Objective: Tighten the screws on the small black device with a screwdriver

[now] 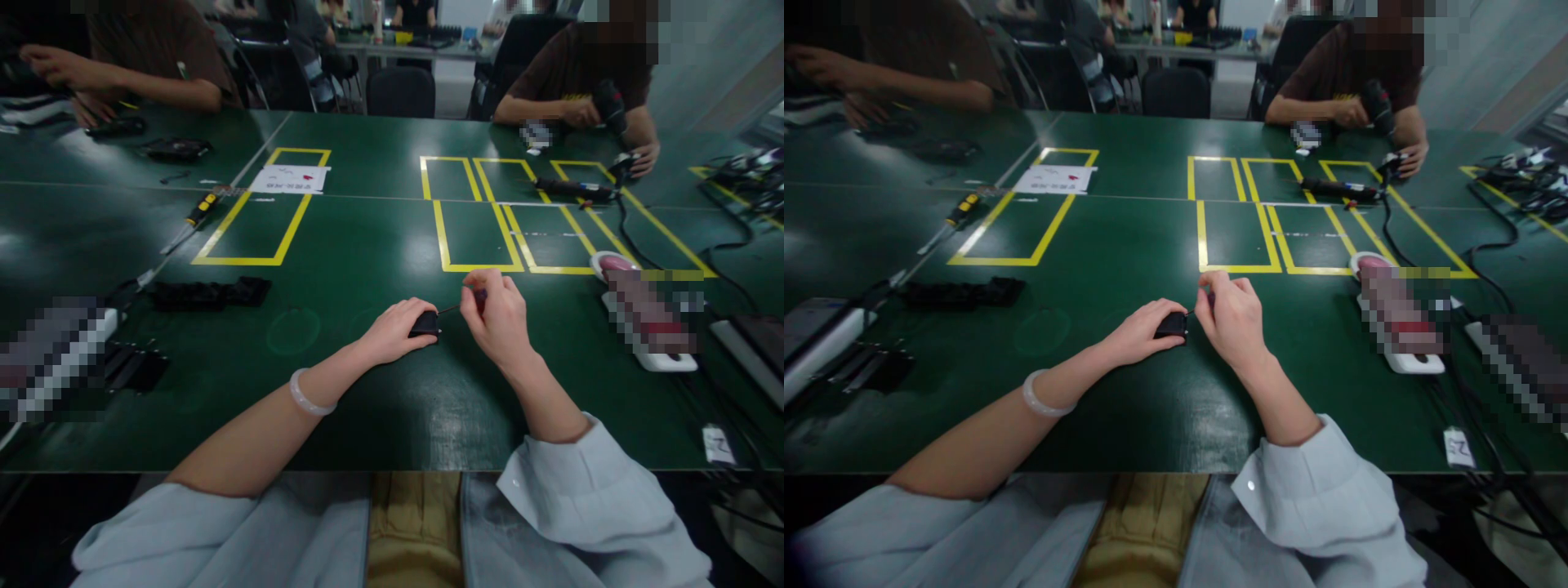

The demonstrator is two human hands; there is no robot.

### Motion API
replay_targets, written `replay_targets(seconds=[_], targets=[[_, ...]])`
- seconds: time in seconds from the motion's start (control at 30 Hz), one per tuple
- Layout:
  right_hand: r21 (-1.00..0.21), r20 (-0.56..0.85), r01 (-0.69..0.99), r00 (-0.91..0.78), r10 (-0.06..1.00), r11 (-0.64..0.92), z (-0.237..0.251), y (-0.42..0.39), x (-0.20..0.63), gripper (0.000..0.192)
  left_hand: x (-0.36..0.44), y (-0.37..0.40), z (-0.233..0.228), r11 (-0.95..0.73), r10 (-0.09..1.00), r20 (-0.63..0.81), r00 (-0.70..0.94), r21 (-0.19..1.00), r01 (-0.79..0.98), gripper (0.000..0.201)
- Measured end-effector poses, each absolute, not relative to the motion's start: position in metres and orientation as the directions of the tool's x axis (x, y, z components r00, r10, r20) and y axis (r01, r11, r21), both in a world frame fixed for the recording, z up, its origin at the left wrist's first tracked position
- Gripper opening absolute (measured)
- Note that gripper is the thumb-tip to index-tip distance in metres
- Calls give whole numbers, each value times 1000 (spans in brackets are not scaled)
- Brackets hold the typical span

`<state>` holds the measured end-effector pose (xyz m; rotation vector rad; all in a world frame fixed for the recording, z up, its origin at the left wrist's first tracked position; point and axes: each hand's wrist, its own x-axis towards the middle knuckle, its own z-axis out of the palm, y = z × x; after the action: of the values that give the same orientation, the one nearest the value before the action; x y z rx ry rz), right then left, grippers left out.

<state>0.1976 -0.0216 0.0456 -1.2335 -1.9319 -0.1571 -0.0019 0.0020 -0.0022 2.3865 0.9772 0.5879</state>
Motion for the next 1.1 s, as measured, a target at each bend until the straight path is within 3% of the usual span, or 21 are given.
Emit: replay_targets(seconds=[1.1], targets=[[-288, 694, 811, -190, 695, 509, 45, -20, 196, 14, -4, 2, 0, -627, 724, 187, 664, 580, 520, 37]])
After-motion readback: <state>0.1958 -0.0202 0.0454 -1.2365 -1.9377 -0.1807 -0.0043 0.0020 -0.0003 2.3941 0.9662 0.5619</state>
